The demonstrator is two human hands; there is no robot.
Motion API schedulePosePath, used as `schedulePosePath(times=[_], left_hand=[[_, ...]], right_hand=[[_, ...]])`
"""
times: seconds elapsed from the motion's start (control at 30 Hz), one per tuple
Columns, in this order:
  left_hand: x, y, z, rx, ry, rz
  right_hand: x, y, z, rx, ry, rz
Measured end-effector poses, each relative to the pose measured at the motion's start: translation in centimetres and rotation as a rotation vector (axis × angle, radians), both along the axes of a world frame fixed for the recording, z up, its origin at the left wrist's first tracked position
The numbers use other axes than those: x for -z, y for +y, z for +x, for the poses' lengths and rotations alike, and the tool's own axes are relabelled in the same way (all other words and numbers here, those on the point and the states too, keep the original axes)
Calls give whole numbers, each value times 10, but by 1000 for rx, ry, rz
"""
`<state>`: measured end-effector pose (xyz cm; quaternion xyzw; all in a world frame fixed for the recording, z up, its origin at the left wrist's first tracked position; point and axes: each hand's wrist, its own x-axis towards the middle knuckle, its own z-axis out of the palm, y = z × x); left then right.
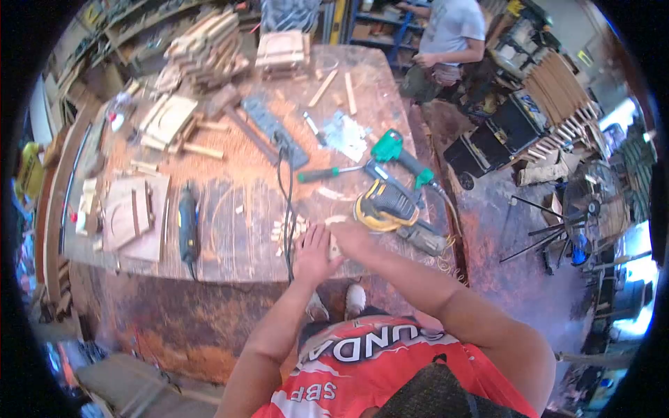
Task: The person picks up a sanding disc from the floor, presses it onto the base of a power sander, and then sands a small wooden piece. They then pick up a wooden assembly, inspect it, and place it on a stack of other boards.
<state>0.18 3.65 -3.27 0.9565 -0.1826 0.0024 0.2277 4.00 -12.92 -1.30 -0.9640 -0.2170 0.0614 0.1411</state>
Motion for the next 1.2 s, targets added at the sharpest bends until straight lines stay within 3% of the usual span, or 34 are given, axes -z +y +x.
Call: schedulePosePath(times=[0.17, 0.33, 0.43, 0.5, 0.57, 0.87, 1.2], left_hand=[[-8, 1, 0, 23, -37, -7], [-10, -2, -2, 13, -11, 76], [0, -1, -4, 3, -8, 39], [0, -1, 2, -3, -19, 37], [-5, -1, -2, -11, 7, 39], [-7, 1, -1, -13, 13, 31], [-8, 1, 0, -15, 24, 59]], right_hand=[[-24, -6, -14, -27, 107, -45], [6, -3, 7, -101, -133, 119], [-18, -10, -19, -66, -20, 16], [10, -16, -16, -118, -129, 74], [-4, 8, 7, 23, 110, -76], [-2, 7, 11, -100, -67, -27], [-3, 7, 9, -102, -43, -108]])
